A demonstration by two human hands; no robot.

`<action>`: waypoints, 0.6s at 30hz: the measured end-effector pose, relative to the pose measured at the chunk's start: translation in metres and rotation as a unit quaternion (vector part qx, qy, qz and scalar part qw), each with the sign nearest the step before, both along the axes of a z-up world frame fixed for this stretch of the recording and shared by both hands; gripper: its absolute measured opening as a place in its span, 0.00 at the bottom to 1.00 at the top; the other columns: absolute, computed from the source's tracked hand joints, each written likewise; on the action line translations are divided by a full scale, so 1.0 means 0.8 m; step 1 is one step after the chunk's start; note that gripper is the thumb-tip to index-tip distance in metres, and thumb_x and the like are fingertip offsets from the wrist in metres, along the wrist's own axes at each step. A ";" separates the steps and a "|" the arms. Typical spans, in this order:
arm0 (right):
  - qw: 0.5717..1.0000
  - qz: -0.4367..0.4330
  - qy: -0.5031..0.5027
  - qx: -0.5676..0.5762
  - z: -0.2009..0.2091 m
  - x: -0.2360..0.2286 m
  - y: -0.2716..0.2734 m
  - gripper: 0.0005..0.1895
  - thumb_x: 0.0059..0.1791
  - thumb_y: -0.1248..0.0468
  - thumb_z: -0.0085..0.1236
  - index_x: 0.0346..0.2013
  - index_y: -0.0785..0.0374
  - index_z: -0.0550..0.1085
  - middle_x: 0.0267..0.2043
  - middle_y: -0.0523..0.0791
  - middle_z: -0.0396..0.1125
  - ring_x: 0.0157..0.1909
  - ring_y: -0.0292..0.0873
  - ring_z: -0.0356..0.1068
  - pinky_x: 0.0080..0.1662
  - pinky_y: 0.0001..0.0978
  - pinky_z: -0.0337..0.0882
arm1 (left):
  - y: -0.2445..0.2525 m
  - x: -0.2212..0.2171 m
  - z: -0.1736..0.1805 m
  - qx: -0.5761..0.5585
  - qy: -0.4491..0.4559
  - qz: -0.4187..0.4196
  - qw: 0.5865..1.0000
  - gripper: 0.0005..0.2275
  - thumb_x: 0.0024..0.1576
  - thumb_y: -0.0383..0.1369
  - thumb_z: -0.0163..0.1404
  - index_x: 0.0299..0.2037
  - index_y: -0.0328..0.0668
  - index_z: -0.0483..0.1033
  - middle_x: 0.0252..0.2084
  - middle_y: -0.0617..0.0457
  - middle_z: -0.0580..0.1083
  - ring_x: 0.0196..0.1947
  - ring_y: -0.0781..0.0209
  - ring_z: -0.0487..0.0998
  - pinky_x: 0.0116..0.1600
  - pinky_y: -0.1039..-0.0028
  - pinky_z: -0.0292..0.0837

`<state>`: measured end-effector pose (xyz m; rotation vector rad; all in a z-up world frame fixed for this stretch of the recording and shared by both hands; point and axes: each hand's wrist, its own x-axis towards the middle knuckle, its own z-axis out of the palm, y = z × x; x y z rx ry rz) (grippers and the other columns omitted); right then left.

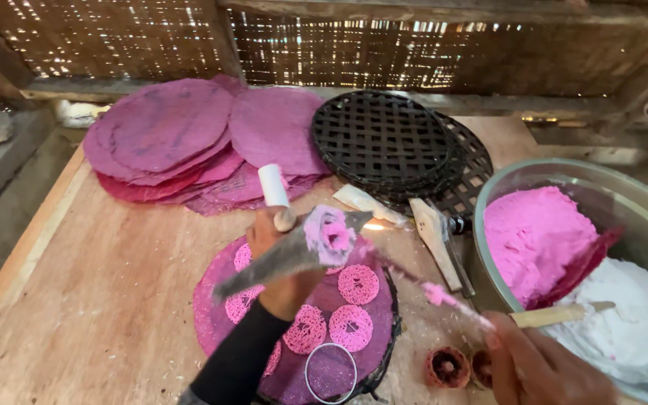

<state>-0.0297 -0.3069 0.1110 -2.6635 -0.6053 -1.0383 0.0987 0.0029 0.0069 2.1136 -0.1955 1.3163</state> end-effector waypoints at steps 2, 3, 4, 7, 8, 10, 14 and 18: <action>0.985 -0.041 0.074 0.152 -0.043 0.014 0.016 0.10 0.48 0.63 0.60 0.44 0.58 0.80 0.21 0.41 0.67 0.19 0.37 0.61 0.25 0.31 0.62 | -0.008 0.020 -0.019 -0.166 -0.029 -0.074 0.983 0.13 0.52 0.37 0.63 0.36 0.40 0.72 0.33 0.53 0.75 0.30 0.60 0.78 0.36 0.70 0.73; 0.965 -0.064 0.112 0.228 -0.069 0.018 0.026 0.10 0.48 0.63 0.60 0.43 0.59 0.82 0.17 0.41 0.65 0.15 0.36 0.58 0.22 0.31 0.59 | -0.019 0.026 -0.027 -0.253 -0.045 -0.107 0.960 0.14 0.53 0.37 0.63 0.37 0.39 0.72 0.32 0.54 0.75 0.28 0.62 0.79 0.35 0.72 0.75; 0.964 -0.045 0.103 0.241 -0.093 0.019 0.034 0.10 0.49 0.63 0.59 0.43 0.60 0.80 0.19 0.42 0.66 0.17 0.34 0.58 0.23 0.29 0.60 | -0.031 0.034 -0.032 -0.330 -0.077 -0.124 0.933 0.14 0.54 0.37 0.63 0.39 0.37 0.72 0.31 0.55 0.76 0.26 0.64 0.80 0.34 0.75 0.77; 0.956 -0.051 0.128 0.259 -0.157 0.005 0.039 0.11 0.48 0.62 0.61 0.43 0.60 0.81 0.17 0.43 0.64 0.16 0.32 0.58 0.24 0.28 0.60 | -0.073 0.035 -0.043 -0.383 -0.171 -0.070 0.905 0.15 0.58 0.35 0.62 0.42 0.35 0.69 0.34 0.53 0.74 0.29 0.65 0.78 0.36 0.78 0.78; 0.953 -0.064 0.142 0.261 -0.172 0.002 0.037 0.12 0.46 0.62 0.61 0.43 0.59 0.82 0.14 0.43 0.63 0.15 0.33 0.58 0.24 0.29 0.60 | -0.080 0.037 -0.043 -0.400 -0.203 -0.054 0.892 0.15 0.59 0.35 0.62 0.43 0.35 0.68 0.35 0.53 0.74 0.30 0.65 0.77 0.37 0.79 0.78; 0.920 -0.035 0.229 0.317 -0.186 -0.003 0.016 0.11 0.47 0.62 0.60 0.43 0.59 0.82 0.15 0.41 0.68 0.17 0.32 0.66 0.24 0.28 0.66 | -0.082 0.032 -0.043 -0.425 -0.095 -0.110 0.893 0.12 0.58 0.32 0.62 0.40 0.33 0.72 0.33 0.50 0.75 0.28 0.64 0.78 0.36 0.77 0.77; 0.959 -0.055 0.244 0.134 -0.148 0.008 -0.096 0.14 0.50 0.54 0.55 0.47 0.50 0.80 0.26 0.40 0.74 0.28 0.39 0.75 0.33 0.33 0.73 | -0.040 0.016 -0.029 -0.445 0.028 -0.248 0.860 0.12 0.57 0.32 0.62 0.38 0.33 0.73 0.35 0.49 0.74 0.33 0.61 0.78 0.40 0.73 0.78; 0.908 -0.370 0.190 -0.060 -0.096 0.077 -0.217 0.17 0.58 0.50 0.47 0.52 0.49 0.81 0.32 0.54 0.76 0.36 0.59 0.76 0.41 0.50 0.76 | 0.032 -0.003 0.003 -0.517 0.077 -0.390 0.758 0.12 0.57 0.33 0.62 0.37 0.32 0.73 0.37 0.47 0.74 0.38 0.58 0.79 0.43 0.70 0.79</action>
